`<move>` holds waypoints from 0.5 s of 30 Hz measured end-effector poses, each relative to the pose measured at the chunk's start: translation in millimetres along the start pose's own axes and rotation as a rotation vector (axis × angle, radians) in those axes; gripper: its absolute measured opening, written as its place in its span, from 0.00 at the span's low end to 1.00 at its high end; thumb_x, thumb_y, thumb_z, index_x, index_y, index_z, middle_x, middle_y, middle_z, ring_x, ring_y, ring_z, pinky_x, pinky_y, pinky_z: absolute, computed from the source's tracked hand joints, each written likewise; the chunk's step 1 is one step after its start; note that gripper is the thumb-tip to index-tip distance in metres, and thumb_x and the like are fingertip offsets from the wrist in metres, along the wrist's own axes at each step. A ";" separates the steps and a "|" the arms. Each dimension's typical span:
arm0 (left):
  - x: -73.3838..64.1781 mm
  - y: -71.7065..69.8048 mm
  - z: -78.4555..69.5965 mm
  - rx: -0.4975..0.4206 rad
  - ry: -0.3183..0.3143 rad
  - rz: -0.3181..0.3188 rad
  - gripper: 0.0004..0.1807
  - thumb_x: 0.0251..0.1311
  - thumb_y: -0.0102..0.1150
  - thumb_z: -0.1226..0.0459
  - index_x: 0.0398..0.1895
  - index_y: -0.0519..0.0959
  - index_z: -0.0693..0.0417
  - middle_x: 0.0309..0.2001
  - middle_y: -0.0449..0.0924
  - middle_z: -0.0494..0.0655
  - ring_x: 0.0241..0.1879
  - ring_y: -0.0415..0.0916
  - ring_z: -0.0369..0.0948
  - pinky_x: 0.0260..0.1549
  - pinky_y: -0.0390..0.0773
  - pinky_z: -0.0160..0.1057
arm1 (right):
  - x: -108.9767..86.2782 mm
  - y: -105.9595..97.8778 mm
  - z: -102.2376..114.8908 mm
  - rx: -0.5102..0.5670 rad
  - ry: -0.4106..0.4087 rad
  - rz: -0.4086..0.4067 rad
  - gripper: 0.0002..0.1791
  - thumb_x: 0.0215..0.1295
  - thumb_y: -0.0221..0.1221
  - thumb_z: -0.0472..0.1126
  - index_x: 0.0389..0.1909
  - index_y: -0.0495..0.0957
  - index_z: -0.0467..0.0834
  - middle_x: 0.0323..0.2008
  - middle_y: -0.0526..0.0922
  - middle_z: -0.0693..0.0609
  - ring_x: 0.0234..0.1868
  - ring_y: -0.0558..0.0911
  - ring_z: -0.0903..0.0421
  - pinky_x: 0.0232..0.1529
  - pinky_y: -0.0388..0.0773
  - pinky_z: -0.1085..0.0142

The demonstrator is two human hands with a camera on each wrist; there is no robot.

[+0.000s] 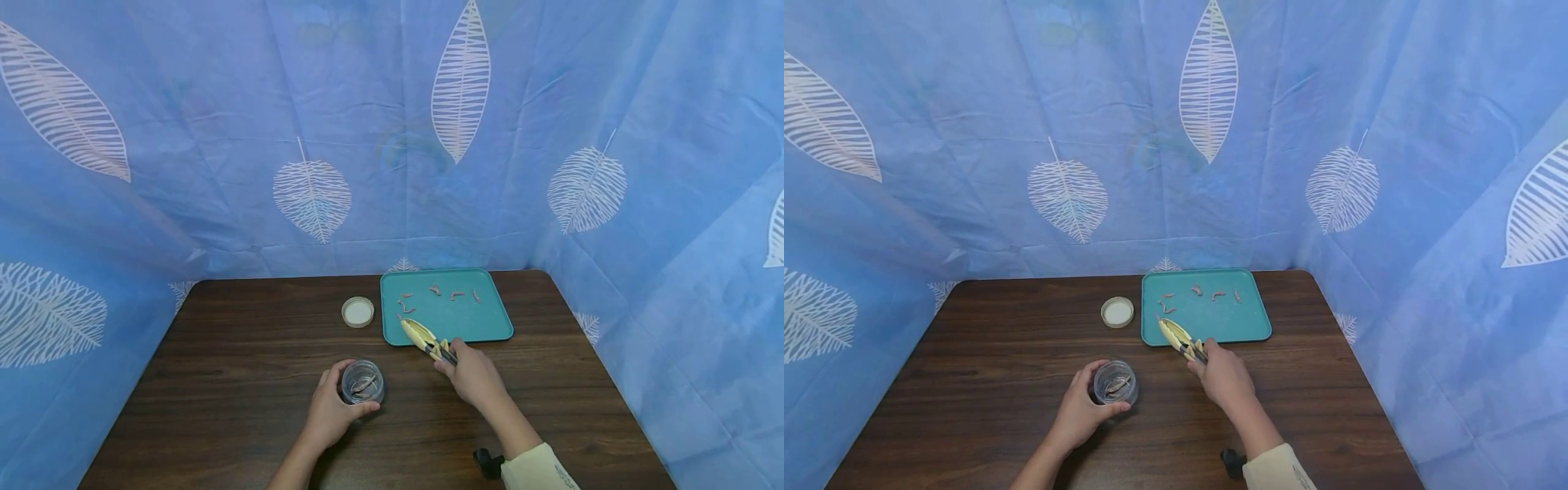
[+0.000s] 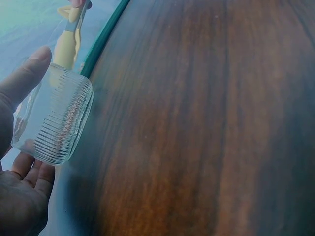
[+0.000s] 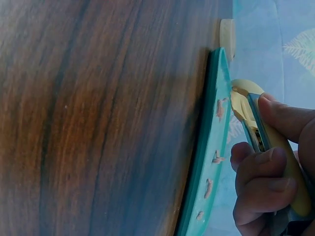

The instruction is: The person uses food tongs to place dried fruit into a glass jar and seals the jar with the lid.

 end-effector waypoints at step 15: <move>0.7 0.5 0.7 -0.011 -0.002 0.002 0.54 0.40 0.92 0.51 0.73 0.74 0.49 0.60 0.78 0.55 0.62 0.79 0.52 0.63 0.77 0.61 | -30.7 -13.4 20.9 0.066 -0.024 -0.016 0.20 0.73 0.69 0.53 0.55 0.78 0.45 0.24 0.78 0.53 0.21 0.73 0.55 0.23 0.68 0.63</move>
Point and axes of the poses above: each hand's wrist, its own x-axis towards the middle knuckle, its own y-axis out of the palm, z = x × y, the point moved 10 cm from there along x, towards the middle knuckle
